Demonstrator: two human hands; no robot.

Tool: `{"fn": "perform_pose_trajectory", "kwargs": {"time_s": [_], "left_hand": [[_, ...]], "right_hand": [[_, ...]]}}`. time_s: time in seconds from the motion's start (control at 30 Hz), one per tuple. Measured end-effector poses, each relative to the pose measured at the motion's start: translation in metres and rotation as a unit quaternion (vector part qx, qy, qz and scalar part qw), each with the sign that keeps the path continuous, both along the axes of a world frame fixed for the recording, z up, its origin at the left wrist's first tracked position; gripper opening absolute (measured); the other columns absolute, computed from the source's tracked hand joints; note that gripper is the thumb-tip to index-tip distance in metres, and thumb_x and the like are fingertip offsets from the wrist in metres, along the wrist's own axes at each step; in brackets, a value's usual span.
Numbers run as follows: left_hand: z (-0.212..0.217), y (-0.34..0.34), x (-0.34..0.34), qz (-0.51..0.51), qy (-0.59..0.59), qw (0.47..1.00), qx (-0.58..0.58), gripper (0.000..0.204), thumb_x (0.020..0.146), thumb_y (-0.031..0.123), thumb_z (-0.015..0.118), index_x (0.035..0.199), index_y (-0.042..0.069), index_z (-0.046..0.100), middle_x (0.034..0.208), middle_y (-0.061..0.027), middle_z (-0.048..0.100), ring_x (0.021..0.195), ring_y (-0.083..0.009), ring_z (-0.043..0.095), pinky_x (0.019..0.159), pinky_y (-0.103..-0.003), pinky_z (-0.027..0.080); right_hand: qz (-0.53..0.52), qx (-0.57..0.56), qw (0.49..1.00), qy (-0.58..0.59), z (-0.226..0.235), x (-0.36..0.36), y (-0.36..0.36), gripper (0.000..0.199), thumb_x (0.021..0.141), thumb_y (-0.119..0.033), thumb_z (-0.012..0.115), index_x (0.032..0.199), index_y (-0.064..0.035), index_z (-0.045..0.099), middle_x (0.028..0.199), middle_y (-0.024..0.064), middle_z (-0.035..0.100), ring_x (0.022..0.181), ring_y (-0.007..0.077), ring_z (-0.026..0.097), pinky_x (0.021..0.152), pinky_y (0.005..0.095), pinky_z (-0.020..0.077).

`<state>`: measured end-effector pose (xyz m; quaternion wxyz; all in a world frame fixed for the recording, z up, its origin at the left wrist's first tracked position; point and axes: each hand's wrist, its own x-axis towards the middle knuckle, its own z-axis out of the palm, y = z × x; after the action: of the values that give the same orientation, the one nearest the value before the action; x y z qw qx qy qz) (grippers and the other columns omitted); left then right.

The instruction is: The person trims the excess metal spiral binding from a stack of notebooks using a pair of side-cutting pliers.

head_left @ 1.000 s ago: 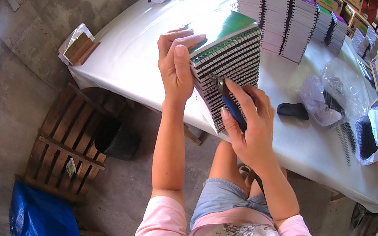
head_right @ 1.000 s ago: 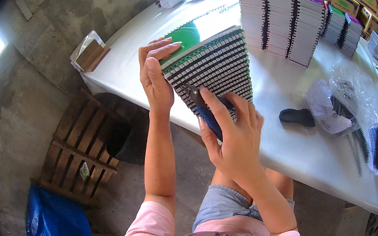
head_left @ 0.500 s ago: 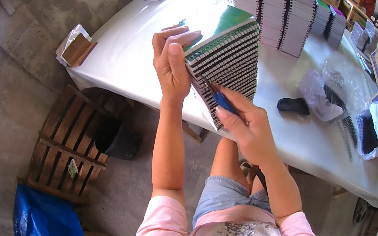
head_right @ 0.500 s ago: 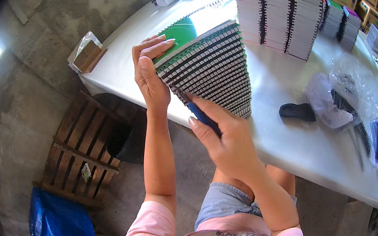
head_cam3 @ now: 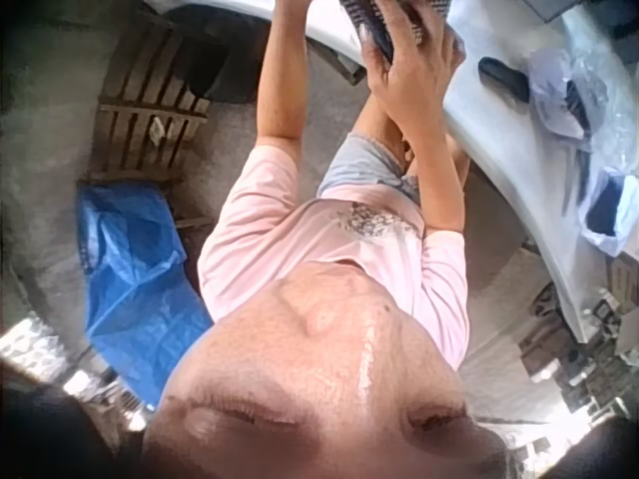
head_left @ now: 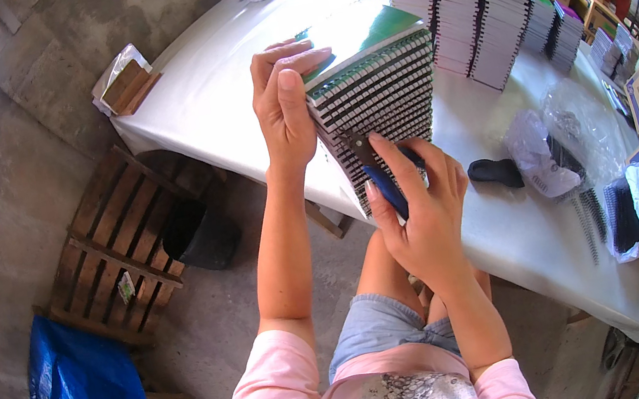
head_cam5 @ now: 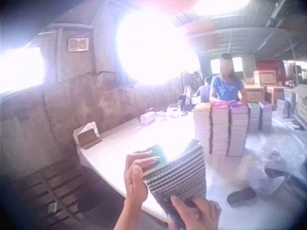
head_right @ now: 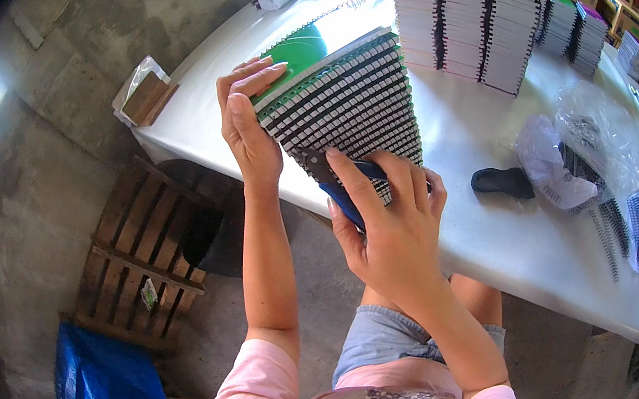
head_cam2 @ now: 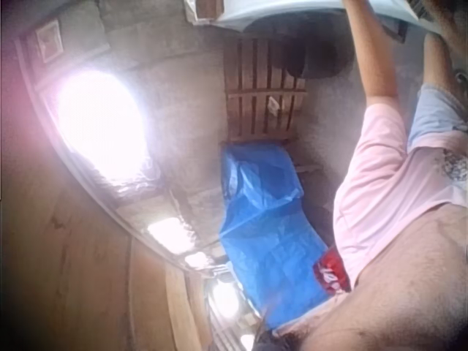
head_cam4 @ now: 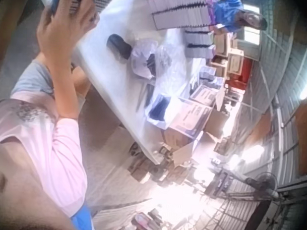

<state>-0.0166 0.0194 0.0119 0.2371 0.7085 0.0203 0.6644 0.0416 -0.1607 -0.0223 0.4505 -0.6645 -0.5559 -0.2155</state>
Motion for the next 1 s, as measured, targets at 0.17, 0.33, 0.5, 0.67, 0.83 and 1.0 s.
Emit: {"fn": "perform_pose_trajectory", "kwargs": {"time_s": [0.17, 0.33, 0.5, 0.67, 0.83, 1.0], "left_hand": [[0.001, -0.001, 0.000, 0.001, -0.002, 1.000, -0.007, 0.050, 0.099, 0.035, 0.034, 0.092, 0.001, 0.070, 0.097, -0.0126, 0.056, 0.103, -0.0245, 0.050, 0.090, -0.037, 0.041], [-0.002, 0.000, -0.002, 0.009, -0.003, 1.000, 0.003, 0.048, 0.099, 0.033, 0.034, 0.092, 0.002, 0.070, 0.097, -0.0127, 0.057, 0.103, -0.0248, 0.050, 0.090, -0.037, 0.041], [0.001, -0.001, 0.001, 0.005, -0.003, 1.000, 0.013, 0.048, 0.099, 0.033, 0.033, 0.092, 0.003, 0.070, 0.095, -0.0125, 0.056, 0.103, -0.0250, 0.050, 0.090, -0.037, 0.040], [0.000, 0.002, -0.001, 0.009, -0.002, 1.000, 0.005, 0.050, 0.099, 0.036, 0.033, 0.092, 0.003, 0.070, 0.096, -0.0117, 0.056, 0.101, -0.0244, 0.050, 0.090, -0.036, 0.040], [0.000, 0.001, 0.001, 0.004, -0.005, 1.000, -0.003, 0.051, 0.099, 0.037, 0.033, 0.092, 0.004, 0.070, 0.096, -0.0113, 0.056, 0.102, -0.0245, 0.050, 0.091, -0.037, 0.040], [-0.001, 0.001, -0.002, 0.007, -0.005, 1.000, 0.001, 0.050, 0.099, 0.037, 0.033, 0.092, 0.004, 0.070, 0.096, -0.0115, 0.057, 0.103, -0.0246, 0.050, 0.090, -0.037, 0.040]], "right_hand": [[-0.012, -0.002, 0.999, -0.031, -0.001, 0.000, 0.005, 0.048, 0.078, -0.024, 0.064, 0.126, -0.0214, 0.056, 0.106, 0.0099, 0.051, 0.093, 0.0271, 0.051, 0.082, 0.0448, 0.0373], [0.371, -0.157, 0.659, 0.635, 0.019, 0.010, -0.004, 0.035, 0.091, -0.021, 0.056, 0.123, -0.0075, 0.053, 0.091, 0.0101, 0.060, 0.070, 0.0187, 0.060, 0.058, 0.0270, 0.0478], [0.278, -0.039, 0.881, 0.381, -0.005, 0.000, 0.004, 0.038, 0.089, -0.026, 0.057, 0.123, -0.0082, 0.054, 0.099, 0.0144, 0.058, 0.087, 0.0254, 0.057, 0.077, 0.0380, 0.0450], [0.021, -0.011, 0.999, 0.046, -0.008, -0.003, 0.000, 0.046, 0.081, -0.025, 0.062, 0.126, -0.0187, 0.054, 0.111, 0.0108, 0.050, 0.099, 0.0282, 0.048, 0.090, 0.0448, 0.0327], [0.009, -0.014, 1.000, 0.001, -0.005, -0.004, 0.004, 0.047, 0.080, -0.023, 0.063, 0.126, -0.0186, 0.054, 0.110, 0.0119, 0.050, 0.095, 0.0291, 0.050, 0.084, 0.0429, 0.0375], [0.240, -0.117, 0.891, 0.367, 0.001, 0.003, -0.002, 0.042, 0.085, -0.021, 0.061, 0.125, -0.0115, 0.052, 0.100, 0.0105, 0.055, 0.085, 0.0214, 0.054, 0.073, 0.0323, 0.0446]]}}
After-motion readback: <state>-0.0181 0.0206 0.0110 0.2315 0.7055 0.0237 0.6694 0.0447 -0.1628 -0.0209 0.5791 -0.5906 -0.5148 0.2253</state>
